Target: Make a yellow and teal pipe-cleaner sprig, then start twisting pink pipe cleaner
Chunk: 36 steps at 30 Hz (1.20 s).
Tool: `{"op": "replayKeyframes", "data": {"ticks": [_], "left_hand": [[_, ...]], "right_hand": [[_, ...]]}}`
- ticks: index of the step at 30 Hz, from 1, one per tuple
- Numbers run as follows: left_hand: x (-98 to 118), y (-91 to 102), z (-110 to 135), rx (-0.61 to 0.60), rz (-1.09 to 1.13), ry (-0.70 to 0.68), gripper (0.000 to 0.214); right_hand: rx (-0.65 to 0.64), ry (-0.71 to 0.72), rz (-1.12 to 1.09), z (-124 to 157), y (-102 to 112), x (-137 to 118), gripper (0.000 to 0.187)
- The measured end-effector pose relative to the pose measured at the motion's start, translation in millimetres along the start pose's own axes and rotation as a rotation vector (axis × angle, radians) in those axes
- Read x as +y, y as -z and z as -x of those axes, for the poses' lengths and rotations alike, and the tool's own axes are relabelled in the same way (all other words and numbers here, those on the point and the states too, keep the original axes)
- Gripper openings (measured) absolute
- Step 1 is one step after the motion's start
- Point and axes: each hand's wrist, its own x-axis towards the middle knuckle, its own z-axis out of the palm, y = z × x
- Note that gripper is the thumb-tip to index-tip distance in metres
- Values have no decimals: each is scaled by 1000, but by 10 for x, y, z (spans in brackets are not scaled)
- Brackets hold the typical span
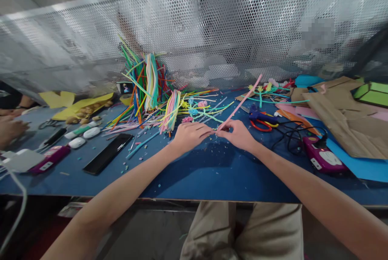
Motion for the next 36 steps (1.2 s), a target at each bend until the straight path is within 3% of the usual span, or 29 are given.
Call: {"op": "replayKeyframes", "data": {"ticks": [2, 5, 10, 14, 19, 21, 26, 31, 33, 36], "left_hand": [[-6, 43, -2, 18, -64, -59, 26], [17, 90, -6, 21, -93, -76, 25], [102, 74, -10, 9, 69, 107, 29], [144, 76, -21, -40, 235, 254, 29], [140, 104, -36, -184, 423, 347, 35], [143, 103, -33, -186, 412, 350, 35], [139, 74, -9, -28, 215, 266, 27], [83, 63, -6, 55, 125, 131, 27], [77, 67, -9, 73, 103, 142, 28], [87, 71, -10, 64, 91, 190, 30]], "right_hand": [[-67, -73, -110, 10, 13, -26, 29], [-80, -69, -125, 20, 27, -11, 29], [84, 193, 175, 10, 68, 51, 24], [60, 397, 400, 42, 154, 52, 21], [34, 493, 531, 110, 194, 74, 25], [41, 479, 516, 108, 172, 75, 24], [77, 378, 377, 55, 72, 35, 18], [127, 180, 114, 31, 3, 18, 20], [93, 101, 21, 29, -3, 17, 24], [129, 74, 73, 29, 1, 2, 26]]}}
